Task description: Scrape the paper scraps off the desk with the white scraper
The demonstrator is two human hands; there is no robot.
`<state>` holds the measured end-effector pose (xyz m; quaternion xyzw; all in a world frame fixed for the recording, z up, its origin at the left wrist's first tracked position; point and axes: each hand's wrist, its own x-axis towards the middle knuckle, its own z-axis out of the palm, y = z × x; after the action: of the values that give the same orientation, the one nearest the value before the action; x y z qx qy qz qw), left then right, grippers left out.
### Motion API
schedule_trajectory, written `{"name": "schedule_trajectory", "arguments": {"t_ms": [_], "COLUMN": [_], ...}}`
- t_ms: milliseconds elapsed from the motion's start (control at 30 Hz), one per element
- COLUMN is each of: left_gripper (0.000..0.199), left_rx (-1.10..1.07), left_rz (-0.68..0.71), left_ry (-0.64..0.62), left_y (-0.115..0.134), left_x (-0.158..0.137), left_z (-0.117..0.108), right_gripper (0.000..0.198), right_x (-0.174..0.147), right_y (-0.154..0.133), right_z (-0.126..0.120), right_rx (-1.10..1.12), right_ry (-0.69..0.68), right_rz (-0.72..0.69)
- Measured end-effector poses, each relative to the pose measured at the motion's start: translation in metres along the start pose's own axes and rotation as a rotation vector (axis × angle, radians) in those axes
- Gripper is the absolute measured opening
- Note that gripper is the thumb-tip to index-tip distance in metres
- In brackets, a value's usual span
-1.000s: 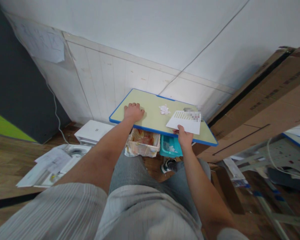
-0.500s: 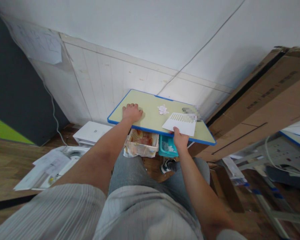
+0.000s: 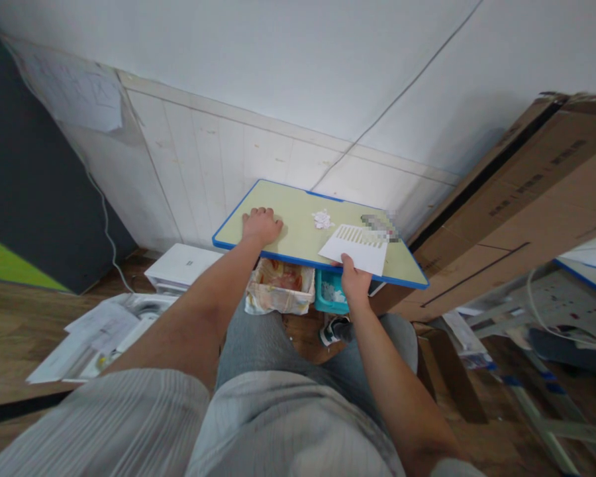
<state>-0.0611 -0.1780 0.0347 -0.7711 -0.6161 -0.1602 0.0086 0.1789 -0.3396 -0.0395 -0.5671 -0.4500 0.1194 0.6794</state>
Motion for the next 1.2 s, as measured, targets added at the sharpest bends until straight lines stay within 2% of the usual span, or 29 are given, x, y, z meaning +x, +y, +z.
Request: {"name": "schedule_trajectory", "arguments": {"t_ms": [533,800,1200], "left_gripper": [0.053,0.054,0.053], "left_rx": [-0.034,-0.023,-0.034], "left_rz": [-0.01,-0.004,-0.008], "left_ry": [0.003,-0.01,-0.013], "left_y": [0.001,0.002,0.004], "left_x": [-0.002,-0.003,-0.006], "left_z": [-0.002,-0.005,-0.008], "right_gripper": [0.026,0.029,0.027], "right_x": [-0.002,-0.012,-0.009], "right_y": [-0.012,-0.024,-0.028], "right_z": [-0.002,0.009,0.005], "right_rx": [-0.034,-0.017,-0.026], "right_ry": [-0.033,-0.098,-0.101], "right_rz": [0.05,0.037,0.067]}}
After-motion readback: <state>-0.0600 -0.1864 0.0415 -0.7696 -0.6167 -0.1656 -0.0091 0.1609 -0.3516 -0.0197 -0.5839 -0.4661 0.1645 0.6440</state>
